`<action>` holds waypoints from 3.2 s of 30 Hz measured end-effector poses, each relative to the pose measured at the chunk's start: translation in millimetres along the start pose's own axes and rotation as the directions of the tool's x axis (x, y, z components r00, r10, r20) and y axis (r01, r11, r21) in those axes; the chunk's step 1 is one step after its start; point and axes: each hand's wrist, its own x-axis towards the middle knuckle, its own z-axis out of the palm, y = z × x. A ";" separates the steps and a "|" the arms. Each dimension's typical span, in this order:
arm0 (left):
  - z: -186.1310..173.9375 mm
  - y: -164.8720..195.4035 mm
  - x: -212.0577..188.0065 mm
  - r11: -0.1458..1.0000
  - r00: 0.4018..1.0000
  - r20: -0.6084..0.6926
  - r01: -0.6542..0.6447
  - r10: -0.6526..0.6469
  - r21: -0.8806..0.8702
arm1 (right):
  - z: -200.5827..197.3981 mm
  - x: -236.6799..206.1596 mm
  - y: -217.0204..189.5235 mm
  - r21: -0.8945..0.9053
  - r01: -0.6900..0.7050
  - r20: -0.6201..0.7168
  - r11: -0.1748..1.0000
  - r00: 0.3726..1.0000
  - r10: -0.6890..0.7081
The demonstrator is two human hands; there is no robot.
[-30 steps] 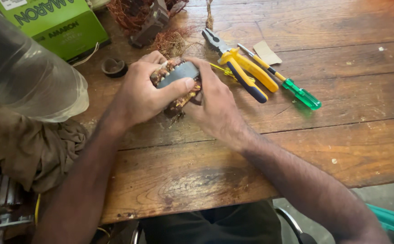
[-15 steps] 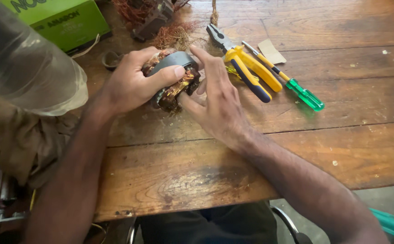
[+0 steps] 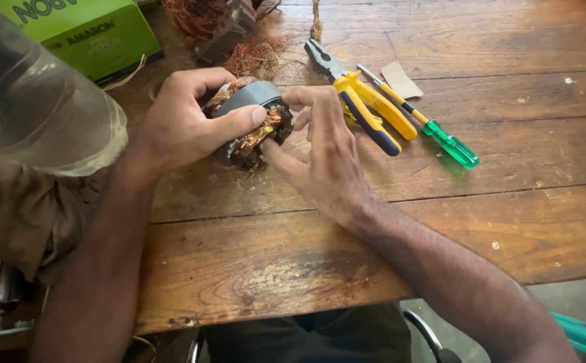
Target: The person holds an electric motor stator on a wooden workbench and cuts its copper windings with pliers, pulling cut wire pieces out by hand. They rotate the stator between cuts and use a screwdriver to pry at the windings, working around the coil to strip out the copper wire.
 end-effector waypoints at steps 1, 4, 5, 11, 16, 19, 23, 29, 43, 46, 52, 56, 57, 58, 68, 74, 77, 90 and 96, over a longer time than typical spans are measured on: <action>-0.1 -1.1 0.2 1.000 1.000 0.006 -0.006 0.006 -0.020 | 0.2 -0.4 1.0 0.009 0.001 -0.002 1.000 1.000 -0.001; -2.3 -6.0 0.0 0.995 0.999 0.029 -0.013 0.016 -0.097 | 1.9 -0.7 4.0 0.018 0.025 -0.009 1.000 1.000 -0.025; -3.3 -8.1 0.4 0.994 0.999 0.039 -0.018 0.022 -0.110 | 2.8 -0.4 4.6 0.019 0.036 -0.014 0.999 0.999 -0.036; -7.6 -19.4 1.7 0.978 0.994 0.073 -0.065 0.081 -0.197 | 3.6 -0.9 1.7 0.016 0.023 0.003 1.000 1.000 -0.023; -1.7 -17.2 5.1 0.985 0.994 0.008 -0.108 0.110 -0.131 | 0.1 5.1 3.2 -0.064 0.099 -0.030 0.993 0.994 -0.101; -3.2 -11.7 4.1 0.970 0.989 0.011 -0.140 0.145 -0.199 | -1.6 4.6 4.5 -0.008 0.018 0.024 1.000 1.000 -0.018; -7.9 -4.1 2.9 0.976 0.993 0.091 -0.052 0.073 -0.209 | -1.0 2.3 5.7 0.013 0.046 -0.003 0.999 0.999 -0.046; -14.9 2.9 5.9 0.944 0.986 0.108 -0.085 0.125 -0.318 | -7.3 1.4 13.8 0.063 0.113 0.029 0.992 0.993 -0.115; -14.4 13.2 5.2 0.966 0.984 0.162 -0.027 0.071 -0.259 | -2.1 -1.3 21.2 0.022 0.193 0.018 0.981 0.981 -0.193; -12.9 13.6 4.5 0.970 0.985 0.155 -0.032 0.071 -0.240 | -0.3 -0.4 21.6 0.043 0.201 0.007 0.979 0.980 -0.201; -0.9 16.2 8.4 0.987 0.995 0.089 -0.035 0.049 -0.156 | -2.6 -4.3 20.6 0.123 0.110 0.002 0.986 0.994 -0.112; 5.0 17.6 9.8 0.989 0.997 0.008 -0.075 0.076 -0.128 | -1.7 -3.9 19.4 0.195 0.089 -0.022 0.977 0.996 -0.086; 6.3 18.3 9.9 0.987 0.997 0.009 -0.079 0.081 -0.138 | -1.7 -3.8 19.3 0.213 0.074 -0.018 0.974 0.997 -0.072; 7.1 19.0 10.0 0.985 0.996 0.009 -0.085 0.088 -0.147 | -2.0 -3.6 19.1 0.231 0.060 -0.015 0.971 0.998 -0.059; 14.6 23.6 11.7 0.969 0.999 0.003 -0.040 0.042 -0.242 | -15.3 -6.4 10.3 -0.050 -0.019 0.211 0.999 0.977 0.029; 13.6 24.3 14.1 0.959 0.998 0.018 -0.055 0.063 -0.278 | -9.0 -2.5 1.5 -0.001 -0.056 0.253 0.998 0.966 0.054; 15.4 25.1 15.3 0.944 0.998 0.035 -0.044 0.058 -0.328 | -4.1 0.6 -0.7 0.044 -0.130 0.274 0.991 0.955 0.113; 29.0 28.2 17.5 0.973 0.988 -0.140 -0.092 0.062 -0.212 | 6.1 6.5 -0.9 0.057 -0.241 0.296 0.969 0.931 0.214; 25.9 26.1 19.8 0.970 0.992 -0.095 -0.101 0.081 -0.222 | 11.6 -4.5 12.4 -0.053 -0.071 0.185 0.996 0.979 0.080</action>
